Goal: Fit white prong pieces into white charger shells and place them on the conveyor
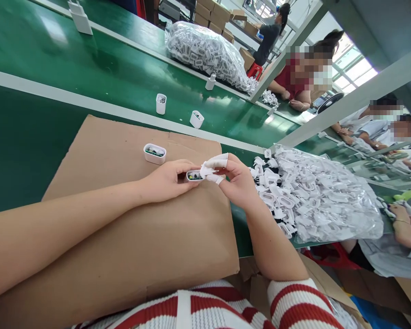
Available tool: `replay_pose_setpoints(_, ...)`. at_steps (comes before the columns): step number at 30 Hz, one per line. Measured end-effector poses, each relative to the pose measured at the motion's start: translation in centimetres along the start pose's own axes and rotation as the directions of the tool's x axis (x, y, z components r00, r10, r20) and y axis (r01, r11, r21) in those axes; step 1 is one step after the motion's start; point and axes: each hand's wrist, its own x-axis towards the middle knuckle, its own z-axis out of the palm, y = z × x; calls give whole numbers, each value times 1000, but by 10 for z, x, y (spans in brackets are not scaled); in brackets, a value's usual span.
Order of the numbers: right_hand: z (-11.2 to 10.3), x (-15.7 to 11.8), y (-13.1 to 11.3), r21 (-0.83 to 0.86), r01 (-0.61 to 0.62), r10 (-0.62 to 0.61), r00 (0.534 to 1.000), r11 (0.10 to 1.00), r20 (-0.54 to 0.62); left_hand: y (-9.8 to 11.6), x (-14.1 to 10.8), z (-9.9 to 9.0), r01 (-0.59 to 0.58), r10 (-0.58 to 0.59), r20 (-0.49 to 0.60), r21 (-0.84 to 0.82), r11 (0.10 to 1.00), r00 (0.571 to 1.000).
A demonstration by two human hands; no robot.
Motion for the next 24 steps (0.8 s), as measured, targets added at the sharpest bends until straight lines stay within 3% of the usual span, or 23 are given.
replay_pose_setpoints(5, 2, -2, -2, -418, 164, -160, 986, 893, 46, 0, 2, 1, 111, -113, -66, -40, 993, 991)
replay_pose_setpoints(10, 14, 3, 2, -603, 277, -234, 960, 748, 151, 0, 4, 1, 76, -77, -83, -13, 997, 994)
replay_pose_setpoints(15, 22, 6, -5, -730, 283, -220, 958, 623, 183, 0, 3, 0, 51, -51, -91, -5, 999, 995)
replay_pose_setpoints(18, 24, 8, -9, -737, 284, -207, 958, 613, 197, 1, 2, 0, 41, -40, -91, 0, 999, 995)
replay_pose_setpoints(24, 22, 15, -4, -667, 189, -139, 982, 721, 129, 2, 1, 3, 49, -48, -120, 8, 999, 992)
